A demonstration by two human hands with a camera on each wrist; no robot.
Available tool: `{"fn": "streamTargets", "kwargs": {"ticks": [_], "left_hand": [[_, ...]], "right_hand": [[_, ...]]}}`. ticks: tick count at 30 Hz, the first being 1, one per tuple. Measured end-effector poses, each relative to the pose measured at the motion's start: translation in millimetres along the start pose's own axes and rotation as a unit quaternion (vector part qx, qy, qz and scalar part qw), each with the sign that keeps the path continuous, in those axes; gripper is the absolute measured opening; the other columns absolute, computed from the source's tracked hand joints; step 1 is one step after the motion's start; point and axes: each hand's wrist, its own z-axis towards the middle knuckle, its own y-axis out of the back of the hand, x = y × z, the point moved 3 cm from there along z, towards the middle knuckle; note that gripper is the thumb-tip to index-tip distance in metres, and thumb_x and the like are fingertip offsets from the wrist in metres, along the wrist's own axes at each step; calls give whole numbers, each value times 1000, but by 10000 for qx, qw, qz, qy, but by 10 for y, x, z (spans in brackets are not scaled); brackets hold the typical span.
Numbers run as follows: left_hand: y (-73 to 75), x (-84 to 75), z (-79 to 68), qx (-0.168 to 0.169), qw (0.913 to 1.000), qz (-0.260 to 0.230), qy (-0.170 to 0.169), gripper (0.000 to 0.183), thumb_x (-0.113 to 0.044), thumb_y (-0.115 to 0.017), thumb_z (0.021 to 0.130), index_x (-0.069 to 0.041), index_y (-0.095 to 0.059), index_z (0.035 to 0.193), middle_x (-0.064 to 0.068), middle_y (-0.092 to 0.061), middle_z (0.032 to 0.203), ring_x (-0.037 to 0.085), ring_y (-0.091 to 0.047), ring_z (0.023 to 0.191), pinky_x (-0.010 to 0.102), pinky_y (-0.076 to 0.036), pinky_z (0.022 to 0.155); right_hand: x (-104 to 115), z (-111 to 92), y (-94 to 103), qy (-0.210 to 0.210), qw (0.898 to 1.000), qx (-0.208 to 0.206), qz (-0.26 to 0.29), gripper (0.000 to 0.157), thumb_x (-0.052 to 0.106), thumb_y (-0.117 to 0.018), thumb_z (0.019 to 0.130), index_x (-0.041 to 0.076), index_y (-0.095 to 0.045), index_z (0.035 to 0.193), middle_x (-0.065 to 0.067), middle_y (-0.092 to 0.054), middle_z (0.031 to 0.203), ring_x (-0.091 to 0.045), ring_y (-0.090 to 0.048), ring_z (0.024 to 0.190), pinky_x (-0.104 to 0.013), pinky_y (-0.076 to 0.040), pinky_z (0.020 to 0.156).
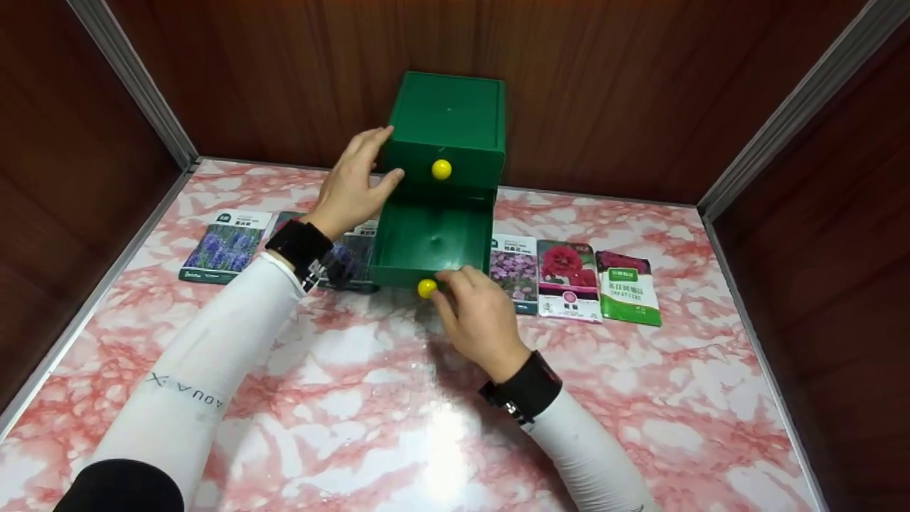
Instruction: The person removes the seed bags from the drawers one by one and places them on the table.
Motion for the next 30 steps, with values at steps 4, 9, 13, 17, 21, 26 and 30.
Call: {"fn": "streamTargets", "kwargs": {"ticks": [4, 9, 13, 17, 21, 26, 30], "left_hand": [[2, -21, 45, 155, 9998, 24, 157, 64, -37, -62, 116, -20, -39, 174, 12, -37, 176, 27, -43, 158, 38, -41, 125], [9, -3, 88, 186, 9996, 52, 184, 60, -36, -60, 117, -19, -44, 172, 13, -44, 171, 28, -50, 152, 39, -45, 122], [7, 30, 131, 118, 9998, 80, 129, 55, -33, -59, 117, -18, -48, 170, 13, -55, 160, 27, -58, 143, 39, -49, 118], [-7, 42, 164, 64, 9997, 219, 70, 50, -31, -57, 119, -19, -52, 167, 13, -61, 155, 27, -63, 138, 41, -51, 116], [-20, 35, 178, -24, 9989, 460, -49, 47, -30, -54, 120, -17, -55, 165, 14, -65, 151, 29, -66, 134, 43, -53, 113], [-37, 40, 184, -170, 9977, 634, -189, 45, -28, -53, 120, -16, -57, 163, 13, -72, 144, 31, -70, 127, 44, -56, 109], [-30, 55, 185, -248, 9975, 633, -215, 43, -27, -55, 120, -16, -60, 161, 12, -77, 133, 31, -75, 113, 44, -60, 100]], "right_hand": [[44, -9, -80, 140, 9996, 67, -222, 28, 18, -85, 103, 2, -76, 124, -9, -67, 93, -25, -65, 78, -36, -54, 66], [73, 4, -155, 168, 9988, 222, -414, 32, 23, -85, 103, 3, -76, 125, -8, -68, 94, -23, -67, 80, -37, -58, 68], [81, 12, -191, 133, 9977, 327, -580, 33, 26, -84, 103, 5, -76, 126, -6, -69, 96, -22, -68, 82, -38, -60, 70], [81, 15, -215, 139, 9963, 345, -773, 33, 26, -84, 103, 4, -76, 126, -7, -70, 97, -24, -69, 83, -40, -62, 73], [78, 14, -230, 142, 9951, 338, -915, 33, 26, -85, 103, 4, -76, 126, -8, -72, 99, -26, -71, 83, -43, -63, 75], [78, 7, -239, 189, 9936, 319, -1064, 31, 26, -85, 103, 5, -76, 125, -10, -72, 99, -29, -72, 85, -45, -64, 75], [78, 3, -262, 341, 9906, 301, -1291, 31, 26, -85, 103, 6, -74, 124, -10, -72, 99, -31, -72, 83, -46, -63, 73]]}}
